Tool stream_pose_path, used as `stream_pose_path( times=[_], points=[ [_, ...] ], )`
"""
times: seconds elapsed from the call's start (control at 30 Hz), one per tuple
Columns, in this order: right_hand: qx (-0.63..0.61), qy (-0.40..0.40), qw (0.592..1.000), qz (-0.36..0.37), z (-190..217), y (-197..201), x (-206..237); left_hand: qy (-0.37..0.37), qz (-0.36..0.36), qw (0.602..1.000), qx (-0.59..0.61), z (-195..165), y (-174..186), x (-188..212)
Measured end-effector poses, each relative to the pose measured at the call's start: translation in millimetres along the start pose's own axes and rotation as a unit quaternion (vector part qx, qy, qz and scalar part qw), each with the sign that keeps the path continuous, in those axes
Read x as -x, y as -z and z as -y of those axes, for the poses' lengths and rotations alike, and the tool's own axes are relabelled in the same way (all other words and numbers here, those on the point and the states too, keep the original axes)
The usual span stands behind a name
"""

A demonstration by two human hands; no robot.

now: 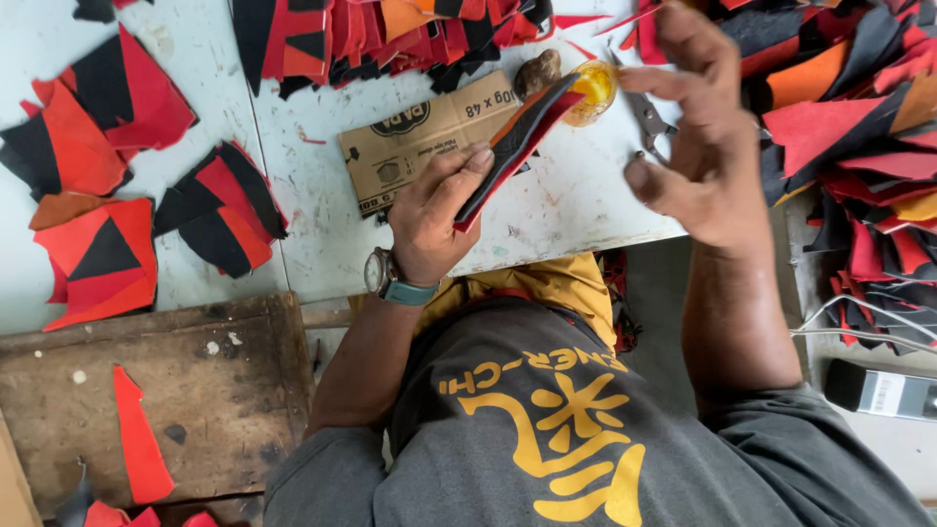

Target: The person sits at a workbench covered with cut red, black and orange foam pieces and assembles them into layered panels. They pick up pieces, align them by hand, press the edges together, and reach for a jar of glue on the table while working on one piece at a time.

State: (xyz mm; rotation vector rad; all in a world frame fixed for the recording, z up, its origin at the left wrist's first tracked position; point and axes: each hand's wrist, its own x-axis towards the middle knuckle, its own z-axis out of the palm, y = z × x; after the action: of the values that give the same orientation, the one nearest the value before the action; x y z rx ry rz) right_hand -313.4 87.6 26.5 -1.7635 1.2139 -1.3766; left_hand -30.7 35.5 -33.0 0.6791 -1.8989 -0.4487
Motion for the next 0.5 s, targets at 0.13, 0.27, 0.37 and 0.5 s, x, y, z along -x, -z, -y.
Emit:
stream_pose_path(
  times=[0.13,0.27,0.37,0.5],
  points=[
    [0.047,-0.013,0.999,0.02,4.3,-11.0,5.1,-0.014,0.003,1.0,0.001,-10.7,-1.3,0.4],
    [0.165,-0.002,0.986,0.013,13.5,-11.2,4.5,-0.013,0.0,1.0,-0.004,-15.9,-0.5,2.0],
    [0.221,-0.021,0.975,-0.002,22.3,-13.1,6.4,-0.017,-0.008,1.0,-0.002,-16.8,-0.8,3.0],
    [0.254,0.037,0.966,0.015,32.2,-23.5,11.2,-0.022,-0.008,1.0,-0.003,-17.1,-0.4,4.7]
  ],
)
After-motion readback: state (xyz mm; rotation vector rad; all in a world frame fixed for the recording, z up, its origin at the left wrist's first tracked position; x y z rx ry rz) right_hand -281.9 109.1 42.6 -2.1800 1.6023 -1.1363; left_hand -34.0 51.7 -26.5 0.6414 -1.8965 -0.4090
